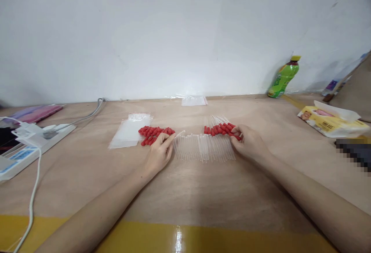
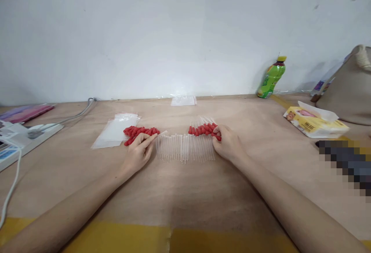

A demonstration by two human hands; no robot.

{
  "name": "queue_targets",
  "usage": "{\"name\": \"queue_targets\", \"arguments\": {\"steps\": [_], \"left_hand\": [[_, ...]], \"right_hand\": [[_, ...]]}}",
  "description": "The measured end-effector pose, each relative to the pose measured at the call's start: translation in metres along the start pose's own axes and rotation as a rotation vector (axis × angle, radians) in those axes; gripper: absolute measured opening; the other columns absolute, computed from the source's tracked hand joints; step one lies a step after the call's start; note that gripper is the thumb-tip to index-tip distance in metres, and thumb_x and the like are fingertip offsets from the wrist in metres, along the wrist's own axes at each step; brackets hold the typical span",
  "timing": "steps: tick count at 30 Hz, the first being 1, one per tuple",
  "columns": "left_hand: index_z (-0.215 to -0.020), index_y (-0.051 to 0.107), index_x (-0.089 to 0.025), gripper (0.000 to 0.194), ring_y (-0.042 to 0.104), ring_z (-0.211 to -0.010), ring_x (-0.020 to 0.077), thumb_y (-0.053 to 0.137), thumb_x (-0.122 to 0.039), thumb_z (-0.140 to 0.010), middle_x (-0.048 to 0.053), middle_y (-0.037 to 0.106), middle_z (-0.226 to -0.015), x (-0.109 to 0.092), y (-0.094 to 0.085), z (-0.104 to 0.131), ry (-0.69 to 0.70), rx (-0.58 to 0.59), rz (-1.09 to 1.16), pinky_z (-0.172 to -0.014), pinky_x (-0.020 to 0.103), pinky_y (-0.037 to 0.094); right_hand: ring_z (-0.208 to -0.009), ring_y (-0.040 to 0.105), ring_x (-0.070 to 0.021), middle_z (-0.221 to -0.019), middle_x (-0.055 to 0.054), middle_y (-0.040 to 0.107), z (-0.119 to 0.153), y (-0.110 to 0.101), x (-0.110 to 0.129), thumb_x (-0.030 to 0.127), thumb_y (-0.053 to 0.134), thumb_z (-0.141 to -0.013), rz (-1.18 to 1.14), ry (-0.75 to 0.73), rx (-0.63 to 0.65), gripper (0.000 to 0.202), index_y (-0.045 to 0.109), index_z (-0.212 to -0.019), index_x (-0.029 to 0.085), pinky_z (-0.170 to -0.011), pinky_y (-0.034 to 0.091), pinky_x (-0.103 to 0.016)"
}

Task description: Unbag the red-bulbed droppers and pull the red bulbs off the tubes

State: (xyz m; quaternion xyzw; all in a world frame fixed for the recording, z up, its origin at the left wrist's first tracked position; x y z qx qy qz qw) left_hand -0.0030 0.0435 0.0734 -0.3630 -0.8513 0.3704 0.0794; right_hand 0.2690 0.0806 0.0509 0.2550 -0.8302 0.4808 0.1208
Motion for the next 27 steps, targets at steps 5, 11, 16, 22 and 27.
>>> {"name": "queue_targets", "arguments": {"steps": [5, 11, 16, 22, 27], "left_hand": [[-0.093, 0.058, -0.015, 0.018, 0.051, -0.066, 0.0099, 0.044, -0.011, -0.084, 0.001, 0.05, -0.073, -0.009, 0.0, 0.002, 0.086, -0.032, -0.01, -0.061, 0.02, 0.046], [-0.087, 0.059, -0.016, 0.017, 0.053, -0.065, 0.0103, 0.043, -0.01, -0.082, 0.002, 0.053, -0.073, -0.008, 0.011, 0.004, 0.124, -0.008, -0.079, -0.059, 0.02, 0.046], [-0.084, 0.06, -0.016, 0.017, 0.054, -0.063, 0.0104, 0.044, -0.012, -0.082, 0.002, 0.053, -0.072, -0.006, 0.015, 0.003, 0.088, 0.006, -0.065, -0.056, 0.02, 0.046], [-0.096, 0.06, -0.015, 0.023, 0.058, -0.071, 0.0127, 0.055, -0.03, -0.08, 0.006, 0.059, -0.089, -0.008, 0.019, 0.003, -0.007, 0.075, 0.086, -0.064, 0.025, 0.051], [-0.109, 0.056, -0.013, 0.047, 0.056, -0.095, 0.0231, 0.063, -0.041, -0.073, 0.012, 0.058, -0.103, -0.017, 0.017, 0.001, 0.039, 0.16, 0.113, -0.081, 0.038, 0.05]], "right_hand": [[-0.058, 0.051, -0.0133, -0.067, -0.001, 0.058, 0.003, 0.011, -0.006, 0.021, 0.049, -0.066, 0.083, 0.076, 0.086, 0.004, 0.051, -0.064, 0.019, -0.054, 0.038, -0.024], [-0.057, 0.052, -0.0137, -0.067, -0.002, 0.058, 0.002, 0.004, -0.007, 0.027, 0.048, -0.071, 0.148, 0.124, 0.046, 0.014, 0.052, -0.06, 0.019, -0.054, 0.035, -0.025], [-0.058, 0.053, -0.0149, -0.066, -0.002, 0.06, 0.0, -0.01, -0.022, 0.035, 0.049, -0.074, 0.122, 0.273, -0.035, 0.019, 0.058, -0.069, 0.02, -0.051, 0.033, -0.025], [-0.069, 0.057, -0.0184, -0.074, -0.004, 0.062, -0.01, -0.011, -0.037, 0.045, 0.05, -0.074, 0.104, 0.337, -0.093, 0.036, 0.063, -0.093, 0.017, -0.056, 0.036, -0.027], [-0.075, 0.059, -0.0223, -0.08, -0.006, 0.065, -0.016, 0.0, -0.04, 0.053, 0.049, -0.073, 0.121, 0.38, -0.008, 0.043, 0.067, -0.094, 0.019, -0.055, 0.036, -0.028]]}}
Point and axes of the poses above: each hand's wrist, its own z-axis away from the middle knuckle, its own y-axis out of the palm, x = y × z, the point moved 10 cm from there along -z, towards the middle knuckle
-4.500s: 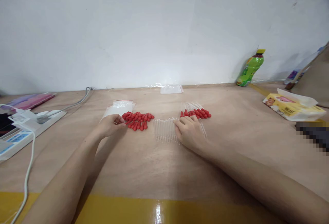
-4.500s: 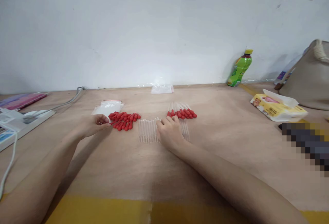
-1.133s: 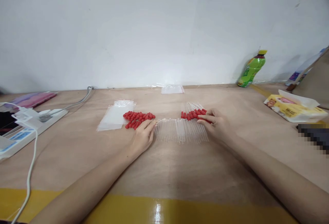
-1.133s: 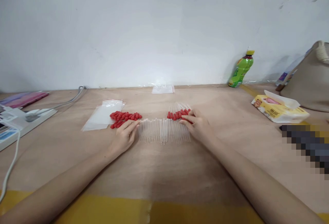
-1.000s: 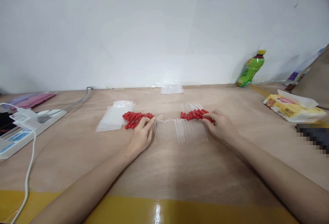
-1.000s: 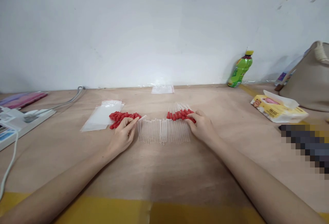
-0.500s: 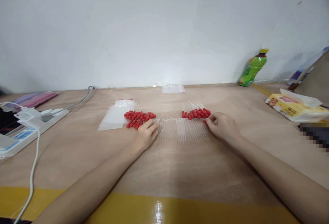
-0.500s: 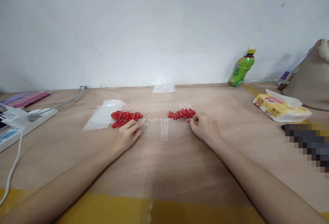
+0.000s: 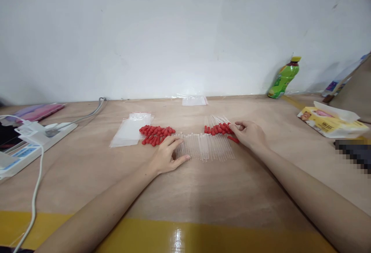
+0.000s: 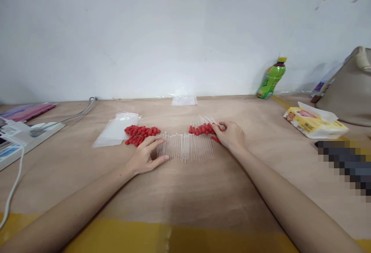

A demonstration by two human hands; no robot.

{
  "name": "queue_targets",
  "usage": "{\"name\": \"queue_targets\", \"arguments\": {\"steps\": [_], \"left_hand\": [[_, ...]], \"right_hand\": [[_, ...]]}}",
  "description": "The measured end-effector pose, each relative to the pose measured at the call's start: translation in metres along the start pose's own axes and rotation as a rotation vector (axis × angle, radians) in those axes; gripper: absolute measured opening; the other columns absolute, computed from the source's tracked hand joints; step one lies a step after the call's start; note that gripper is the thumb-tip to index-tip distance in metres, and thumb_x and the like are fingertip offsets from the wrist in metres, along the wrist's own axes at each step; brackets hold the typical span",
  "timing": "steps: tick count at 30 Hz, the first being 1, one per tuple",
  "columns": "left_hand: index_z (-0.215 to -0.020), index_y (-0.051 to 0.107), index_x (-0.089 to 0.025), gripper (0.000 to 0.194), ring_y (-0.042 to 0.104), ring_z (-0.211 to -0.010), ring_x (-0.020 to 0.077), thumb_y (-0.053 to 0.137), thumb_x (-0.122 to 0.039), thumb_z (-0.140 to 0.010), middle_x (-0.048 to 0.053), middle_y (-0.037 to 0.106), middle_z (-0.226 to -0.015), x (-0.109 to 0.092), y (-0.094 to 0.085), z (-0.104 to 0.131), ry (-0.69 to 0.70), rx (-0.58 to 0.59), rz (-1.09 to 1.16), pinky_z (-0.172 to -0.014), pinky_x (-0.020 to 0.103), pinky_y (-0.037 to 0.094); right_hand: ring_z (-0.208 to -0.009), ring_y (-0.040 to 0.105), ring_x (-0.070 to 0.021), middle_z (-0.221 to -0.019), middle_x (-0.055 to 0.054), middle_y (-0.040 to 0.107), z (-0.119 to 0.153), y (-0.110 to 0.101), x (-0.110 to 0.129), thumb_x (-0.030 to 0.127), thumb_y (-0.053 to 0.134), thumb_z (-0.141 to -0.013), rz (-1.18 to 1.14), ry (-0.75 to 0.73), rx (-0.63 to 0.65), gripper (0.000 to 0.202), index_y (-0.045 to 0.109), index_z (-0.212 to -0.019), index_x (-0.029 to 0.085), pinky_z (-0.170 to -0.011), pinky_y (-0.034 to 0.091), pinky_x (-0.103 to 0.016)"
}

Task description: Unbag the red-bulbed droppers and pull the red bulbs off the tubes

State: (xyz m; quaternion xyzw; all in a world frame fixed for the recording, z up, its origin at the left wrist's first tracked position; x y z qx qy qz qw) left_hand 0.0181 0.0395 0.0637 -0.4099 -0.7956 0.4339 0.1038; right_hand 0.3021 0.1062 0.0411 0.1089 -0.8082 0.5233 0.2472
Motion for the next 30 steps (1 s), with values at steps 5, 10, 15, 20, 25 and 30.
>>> {"name": "queue_targets", "arguments": {"steps": [5, 10, 15, 20, 25, 30], "left_hand": [[-0.123, 0.047, -0.019, 0.056, 0.043, -0.119, 0.0274, 0.06, -0.044, -0.075, 0.013, 0.048, -0.127, 0.001, 0.014, 0.0, 0.059, 0.211, -0.001, -0.098, 0.048, 0.037], [-0.125, 0.046, -0.02, 0.046, 0.043, -0.121, 0.0222, 0.053, -0.037, -0.082, 0.011, 0.05, -0.128, 0.008, 0.023, 0.004, 0.106, 0.352, 0.068, -0.104, 0.048, 0.03], [-0.127, 0.044, -0.021, 0.05, 0.041, -0.123, 0.0218, 0.055, -0.036, -0.081, 0.009, 0.048, -0.129, 0.007, 0.018, 0.005, 0.165, 0.356, 0.094, -0.106, 0.048, 0.027], [-0.12, 0.051, -0.019, 0.037, 0.041, -0.123, 0.0217, 0.051, -0.029, -0.084, 0.009, 0.053, -0.124, 0.006, 0.005, -0.001, 0.168, 0.176, 0.034, -0.105, 0.049, 0.029], [-0.12, 0.05, -0.02, 0.035, 0.038, -0.125, 0.0215, 0.048, -0.019, -0.085, 0.009, 0.048, -0.129, -0.002, -0.008, -0.005, 0.177, -0.048, -0.103, -0.103, 0.047, 0.032], [-0.119, 0.051, -0.019, 0.035, 0.04, -0.124, 0.023, 0.052, -0.018, -0.084, 0.009, 0.052, -0.125, -0.025, -0.006, -0.007, 0.269, -0.107, -0.241, -0.101, 0.046, 0.035]], "right_hand": [[-0.07, 0.06, -0.021, -0.078, -0.007, 0.067, 0.001, -0.001, 0.004, 0.048, 0.046, -0.076, -0.023, -0.011, -0.005, 0.037, 0.07, -0.086, 0.021, -0.051, 0.035, -0.027], [-0.065, 0.06, -0.0202, -0.072, -0.006, 0.068, 0.0, 0.004, -0.004, 0.039, 0.049, -0.075, -0.047, 0.058, 0.022, 0.028, 0.069, -0.082, 0.021, -0.049, 0.034, -0.026], [-0.065, 0.059, -0.0209, -0.07, -0.007, 0.066, -0.001, 0.002, -0.007, 0.039, 0.048, -0.077, -0.064, 0.083, -0.014, 0.027, 0.068, -0.08, 0.02, -0.052, 0.035, -0.028], [-0.067, 0.055, -0.0183, -0.076, -0.006, 0.061, 0.009, -0.018, 0.008, 0.037, 0.045, -0.081, -0.189, -0.072, -0.202, 0.028, 0.065, -0.087, 0.019, -0.057, 0.037, -0.028], [-0.072, 0.053, -0.017, -0.073, -0.004, 0.061, 0.046, -0.02, 0.063, 0.03, 0.047, -0.083, -0.302, -0.563, -0.219, 0.021, 0.064, -0.085, 0.019, -0.07, 0.038, -0.031], [-0.075, 0.052, -0.0157, -0.078, -0.002, 0.063, 0.082, -0.009, 0.097, 0.025, 0.05, -0.084, -0.328, -0.761, -0.128, 0.015, 0.064, -0.088, 0.022, -0.073, 0.034, -0.032]]}}
Point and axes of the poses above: each hand's wrist, its own z-axis away from the middle knuckle, its own y-axis out of the palm, x = y × z, the point moved 10 cm from there along -z, towards the middle knuckle
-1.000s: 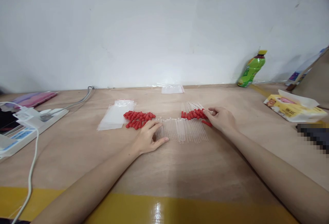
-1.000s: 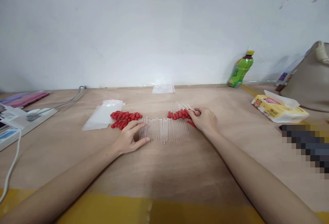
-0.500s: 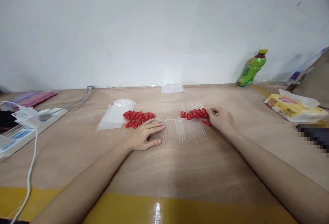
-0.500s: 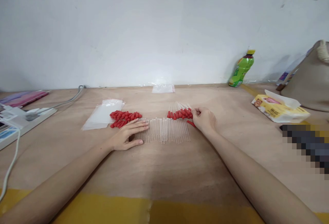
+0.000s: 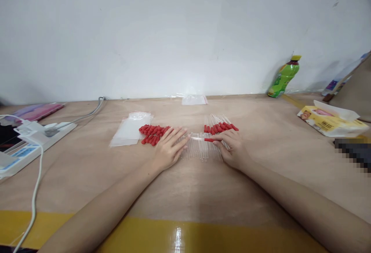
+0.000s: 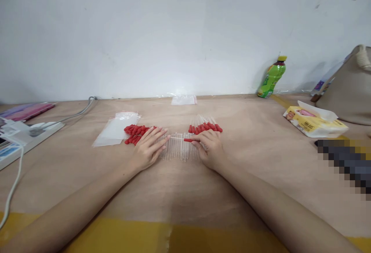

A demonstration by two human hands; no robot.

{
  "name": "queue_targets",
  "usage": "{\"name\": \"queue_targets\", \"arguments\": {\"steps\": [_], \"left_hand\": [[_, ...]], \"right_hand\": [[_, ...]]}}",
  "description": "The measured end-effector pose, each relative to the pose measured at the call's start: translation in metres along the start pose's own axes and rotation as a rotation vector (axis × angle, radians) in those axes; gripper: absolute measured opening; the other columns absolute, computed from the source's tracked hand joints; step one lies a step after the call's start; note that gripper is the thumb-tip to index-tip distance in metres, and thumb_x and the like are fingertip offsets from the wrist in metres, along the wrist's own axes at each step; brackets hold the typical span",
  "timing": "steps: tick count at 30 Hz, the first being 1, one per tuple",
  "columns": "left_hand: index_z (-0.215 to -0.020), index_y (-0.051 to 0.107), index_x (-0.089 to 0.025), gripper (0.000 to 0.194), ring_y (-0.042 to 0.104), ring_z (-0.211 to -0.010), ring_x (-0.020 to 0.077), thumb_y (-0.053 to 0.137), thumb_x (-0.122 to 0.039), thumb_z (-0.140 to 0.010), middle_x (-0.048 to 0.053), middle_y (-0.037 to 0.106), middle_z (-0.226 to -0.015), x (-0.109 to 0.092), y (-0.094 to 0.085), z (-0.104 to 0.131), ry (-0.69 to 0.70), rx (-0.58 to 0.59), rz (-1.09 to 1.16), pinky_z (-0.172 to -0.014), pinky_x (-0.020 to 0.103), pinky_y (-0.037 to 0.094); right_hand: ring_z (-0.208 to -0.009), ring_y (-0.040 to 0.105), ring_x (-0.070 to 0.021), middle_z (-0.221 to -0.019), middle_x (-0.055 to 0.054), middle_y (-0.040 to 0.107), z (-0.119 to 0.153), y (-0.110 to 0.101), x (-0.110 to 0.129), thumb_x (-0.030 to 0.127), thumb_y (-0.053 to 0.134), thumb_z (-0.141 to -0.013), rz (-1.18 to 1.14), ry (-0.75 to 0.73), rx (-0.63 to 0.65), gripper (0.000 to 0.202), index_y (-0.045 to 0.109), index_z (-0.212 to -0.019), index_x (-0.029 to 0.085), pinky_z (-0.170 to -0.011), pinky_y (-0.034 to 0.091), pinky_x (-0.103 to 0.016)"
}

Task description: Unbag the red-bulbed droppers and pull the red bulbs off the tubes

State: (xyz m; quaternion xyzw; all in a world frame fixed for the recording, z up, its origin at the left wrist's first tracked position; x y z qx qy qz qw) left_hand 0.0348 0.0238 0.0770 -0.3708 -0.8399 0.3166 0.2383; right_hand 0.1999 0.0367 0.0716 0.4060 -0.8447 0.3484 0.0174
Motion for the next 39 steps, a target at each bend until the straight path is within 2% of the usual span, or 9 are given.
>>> {"name": "queue_targets", "arguments": {"steps": [4, 9, 14, 20, 24, 29, 39], "left_hand": [[-0.113, 0.054, -0.017, 0.03, 0.049, -0.116, 0.0218, 0.054, -0.019, -0.083, 0.007, 0.061, -0.114, -0.016, 0.002, -0.005, 0.069, -0.023, -0.037, -0.099, 0.043, 0.04], [-0.102, 0.059, -0.013, 0.019, 0.057, -0.106, 0.0206, 0.052, -0.014, -0.083, 0.007, 0.067, -0.101, -0.024, 0.008, -0.006, 0.088, -0.017, -0.017, -0.096, 0.041, 0.044], [-0.096, 0.06, -0.012, 0.016, 0.058, -0.105, 0.021, 0.052, -0.014, -0.082, 0.008, 0.066, -0.102, -0.032, 0.008, -0.006, 0.113, -0.018, 0.007, -0.095, 0.039, 0.046], [-0.091, 0.06, -0.01, 0.013, 0.054, -0.11, 0.0224, 0.051, -0.011, -0.081, 0.01, 0.067, -0.099, -0.037, 0.007, -0.007, 0.12, -0.008, 0.087, -0.096, 0.039, 0.046], [-0.089, 0.059, -0.012, 0.014, 0.055, -0.108, 0.0198, 0.047, -0.009, -0.081, 0.008, 0.068, -0.09, -0.037, 0.009, -0.005, 0.113, 0.007, 0.158, -0.098, 0.038, 0.045], [-0.09, 0.059, -0.012, 0.016, 0.059, -0.102, 0.0187, 0.046, -0.009, -0.081, 0.009, 0.067, -0.091, -0.036, 0.01, -0.004, 0.113, -0.006, 0.182, -0.095, 0.039, 0.047], [-0.087, 0.058, -0.012, 0.012, 0.061, -0.098, 0.0183, 0.049, -0.01, -0.081, 0.009, 0.068, -0.089, -0.035, 0.006, -0.002, 0.114, -0.016, 0.204, -0.094, 0.037, 0.048]], "right_hand": [[-0.073, 0.051, -0.0144, -0.077, -0.001, 0.064, 0.0, 0.005, 0.02, 0.024, 0.05, -0.084, -0.054, -0.066, 0.026, 0.013, 0.064, -0.087, 0.022, -0.071, 0.032, -0.031], [-0.072, 0.051, -0.0144, -0.076, -0.001, 0.062, 0.0, 0.009, 0.023, 0.026, 0.051, -0.084, -0.019, -0.051, 0.06, 0.013, 0.063, -0.081, 0.022, -0.069, 0.031, -0.032], [-0.084, 0.052, -0.0172, -0.09, -0.004, 0.064, -0.001, 0.019, 0.039, 0.038, 0.057, -0.08, 0.118, -0.161, 0.085, 0.022, 0.063, -0.093, 0.021, -0.078, 0.031, -0.035], [-0.079, 0.054, -0.0135, -0.073, 0.001, 0.066, 0.002, 0.028, 0.059, 0.026, 0.051, -0.086, 0.202, -0.299, 0.114, 0.014, 0.063, -0.085, 0.021, -0.083, 0.028, -0.035], [-0.079, 0.053, -0.0135, -0.075, 0.001, 0.067, 0.005, 0.027, 0.061, 0.026, 0.051, -0.085, 0.233, -0.353, 0.119, 0.014, 0.063, -0.087, 0.021, -0.083, 0.027, -0.036], [-0.08, 0.053, -0.014, -0.078, 0.001, 0.067, 0.007, 0.027, 0.06, 0.025, 0.052, -0.085, 0.264, -0.384, 0.122, 0.014, 0.062, -0.093, 0.021, -0.085, 0.026, -0.037], [-0.083, 0.055, -0.0135, -0.079, 0.003, 0.069, 0.015, 0.018, 0.06, 0.023, 0.055, -0.083, 0.274, -0.442, 0.022, 0.008, 0.061, -0.089, 0.022, -0.086, 0.026, -0.037]]}}
Point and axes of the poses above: each hand's wrist, its own z-axis away from the middle knuckle, its own y-axis out of the palm, x = y × z, the point moved 10 cm from there along -z, towards the middle knuckle
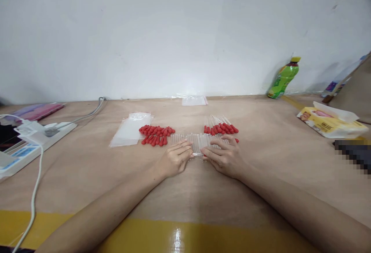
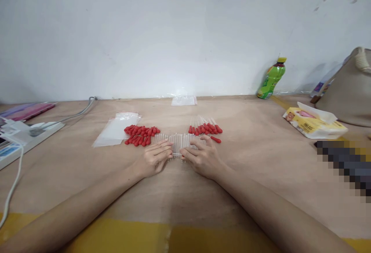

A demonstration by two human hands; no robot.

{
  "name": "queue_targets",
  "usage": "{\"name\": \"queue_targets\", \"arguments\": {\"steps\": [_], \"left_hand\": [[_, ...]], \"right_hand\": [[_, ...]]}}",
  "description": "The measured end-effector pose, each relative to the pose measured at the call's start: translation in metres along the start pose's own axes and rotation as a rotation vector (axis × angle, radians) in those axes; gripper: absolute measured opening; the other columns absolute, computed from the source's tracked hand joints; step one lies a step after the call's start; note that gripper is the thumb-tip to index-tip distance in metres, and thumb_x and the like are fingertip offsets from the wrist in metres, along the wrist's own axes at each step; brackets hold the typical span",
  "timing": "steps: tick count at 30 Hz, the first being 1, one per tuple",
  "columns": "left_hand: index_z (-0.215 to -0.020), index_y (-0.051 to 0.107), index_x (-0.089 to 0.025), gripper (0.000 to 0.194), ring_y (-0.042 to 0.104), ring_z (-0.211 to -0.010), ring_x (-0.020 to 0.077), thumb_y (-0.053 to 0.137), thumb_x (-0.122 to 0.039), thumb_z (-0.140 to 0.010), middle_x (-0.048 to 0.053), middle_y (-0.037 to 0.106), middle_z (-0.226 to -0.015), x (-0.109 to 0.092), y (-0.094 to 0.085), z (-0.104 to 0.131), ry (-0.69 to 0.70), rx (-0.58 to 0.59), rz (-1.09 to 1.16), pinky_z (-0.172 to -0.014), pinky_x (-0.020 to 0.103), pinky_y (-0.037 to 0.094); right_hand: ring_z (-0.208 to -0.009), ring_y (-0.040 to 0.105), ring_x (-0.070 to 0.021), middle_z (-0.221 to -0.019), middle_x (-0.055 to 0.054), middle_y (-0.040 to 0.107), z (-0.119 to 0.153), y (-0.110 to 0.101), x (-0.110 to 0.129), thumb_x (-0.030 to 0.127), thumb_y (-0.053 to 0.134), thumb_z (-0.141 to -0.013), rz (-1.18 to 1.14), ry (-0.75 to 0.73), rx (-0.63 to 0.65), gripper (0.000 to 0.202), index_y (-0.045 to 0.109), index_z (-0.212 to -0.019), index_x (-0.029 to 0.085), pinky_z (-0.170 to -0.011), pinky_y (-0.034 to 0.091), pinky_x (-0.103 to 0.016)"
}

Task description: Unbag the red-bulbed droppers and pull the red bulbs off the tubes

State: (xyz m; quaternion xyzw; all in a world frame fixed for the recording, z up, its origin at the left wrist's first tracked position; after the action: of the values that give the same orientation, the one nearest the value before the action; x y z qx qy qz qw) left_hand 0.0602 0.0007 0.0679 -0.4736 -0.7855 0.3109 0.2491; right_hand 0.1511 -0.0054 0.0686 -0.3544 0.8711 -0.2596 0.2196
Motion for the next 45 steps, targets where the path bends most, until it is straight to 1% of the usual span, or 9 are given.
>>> {"name": "queue_targets", "arguments": {"steps": [6, 10, 13, 19, 22, 28, 34, 41, 45], "left_hand": [[-0.092, 0.058, -0.014, 0.015, 0.059, -0.1, 0.0186, 0.049, -0.009, -0.081, 0.007, 0.066, -0.091, 0.014, -0.011, 0.008, -0.056, -0.026, 0.005, -0.092, 0.038, 0.047], [-0.092, 0.06, -0.017, 0.014, 0.059, -0.086, 0.0164, 0.05, -0.014, -0.083, 0.006, 0.063, -0.088, 0.051, -0.028, 0.019, -0.269, -0.101, -0.095, -0.077, 0.032, 0.05], [-0.097, 0.061, -0.017, 0.02, 0.053, -0.071, 0.0129, 0.045, -0.019, -0.087, 0.005, 0.054, -0.08, 0.073, -0.028, 0.025, -0.421, -0.04, -0.169, -0.062, 0.024, 0.047], [-0.108, 0.056, -0.016, 0.029, 0.045, -0.066, 0.0128, 0.034, -0.016, -0.089, 0.003, 0.046, -0.075, 0.081, -0.024, 0.03, -0.459, 0.068, -0.284, -0.056, 0.022, 0.041], [-0.098, 0.059, -0.016, 0.027, 0.046, -0.064, 0.0126, 0.035, -0.016, -0.088, 0.003, 0.047, -0.072, 0.075, -0.024, 0.029, -0.405, 0.069, -0.285, -0.055, 0.022, 0.041], [-0.09, 0.06, -0.015, 0.022, 0.052, -0.064, 0.0122, 0.039, -0.014, -0.085, 0.003, 0.052, -0.072, 0.068, -0.02, 0.027, -0.362, 0.081, -0.296, -0.055, 0.021, 0.043], [-0.087, 0.061, -0.015, 0.016, 0.056, -0.071, 0.0125, 0.045, -0.019, -0.084, 0.007, 0.055, -0.089, 0.068, -0.011, 0.03, -0.429, 0.105, -0.101, -0.059, 0.022, 0.048], [-0.092, 0.061, -0.015, 0.022, 0.058, -0.072, 0.0134, 0.053, -0.033, -0.082, 0.008, 0.056, -0.095, 0.069, -0.015, 0.03, -0.485, 0.051, 0.001, -0.06, 0.025, 0.052], [-0.092, 0.061, -0.015, 0.019, 0.057, -0.072, 0.0129, 0.05, -0.028, -0.084, 0.007, 0.056, -0.091, 0.07, -0.025, 0.027, -0.495, -0.045, 0.0, -0.06, 0.025, 0.051]], "right_hand": [[-0.083, 0.057, -0.0137, -0.077, 0.003, 0.069, 0.003, -0.012, -0.015, 0.022, 0.057, -0.082, -0.027, 0.03, -0.021, 0.009, 0.063, -0.088, 0.023, -0.083, 0.029, -0.035], [-0.072, 0.055, -0.0133, -0.078, -0.001, 0.066, 0.013, -0.027, -0.07, 0.027, 0.057, -0.082, -0.058, 0.288, -0.067, 0.014, 0.066, -0.091, 0.025, -0.073, 0.035, -0.032], [-0.065, 0.052, -0.013, -0.077, -0.005, 0.06, 0.026, -0.018, -0.112, 0.033, 0.05, -0.084, -0.173, 0.484, 0.029, 0.024, 0.064, -0.1, 0.02, -0.06, 0.039, -0.027], [-0.052, 0.049, -0.0127, -0.063, -0.001, 0.058, 0.071, 0.001, -0.174, 0.049, 0.06, -0.07, -0.223, 0.89, 0.207, 0.032, 0.06, -0.079, 0.019, -0.048, 0.036, -0.025], [-0.05, 0.048, -0.0127, -0.055, 0.0, 0.057, 0.083, 0.01, -0.181, 0.052, 0.061, -0.067, -0.291, 0.946, 0.286, 0.033, 0.059, -0.067, 0.019, -0.045, 0.035, -0.024], [-0.051, 0.051, -0.0131, -0.057, -0.001, 0.06, 0.089, 0.021, -0.178, 0.049, 0.057, -0.071, -0.3, 0.939, 0.348, 0.031, 0.063, -0.069, 0.019, -0.046, 0.036, -0.024], [-0.052, 0.056, -0.0144, -0.061, -0.003, 0.064, 0.096, 0.029, -0.18, 0.043, 0.049, -0.077, -0.42, 0.993, 0.276, 0.028, 0.062, -0.076, 0.018, -0.049, 0.042, -0.026], [-0.055, 0.054, -0.0144, -0.07, -0.004, 0.064, 0.091, 0.002, -0.19, 0.044, 0.054, -0.072, -0.104, 1.024, 0.198, 0.029, 0.063, -0.082, 0.018, -0.051, 0.04, -0.026], [-0.058, 0.054, -0.0152, -0.077, -0.006, 0.064, 0.084, 0.01, -0.184, 0.05, 0.051, -0.074, -0.06, 0.964, 0.268, 0.036, 0.069, -0.084, 0.02, -0.052, 0.039, -0.027]]}}
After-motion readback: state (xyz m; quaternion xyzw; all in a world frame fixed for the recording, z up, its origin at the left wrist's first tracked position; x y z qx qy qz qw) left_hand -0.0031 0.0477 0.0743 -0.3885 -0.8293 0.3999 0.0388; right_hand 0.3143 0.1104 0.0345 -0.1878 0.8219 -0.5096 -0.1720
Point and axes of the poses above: each hand's wrist, its own z-axis away from the middle knuckle, its own y-axis out of the palm, x = y × z, the point moved 10 cm from there along -z, towards the middle knuckle
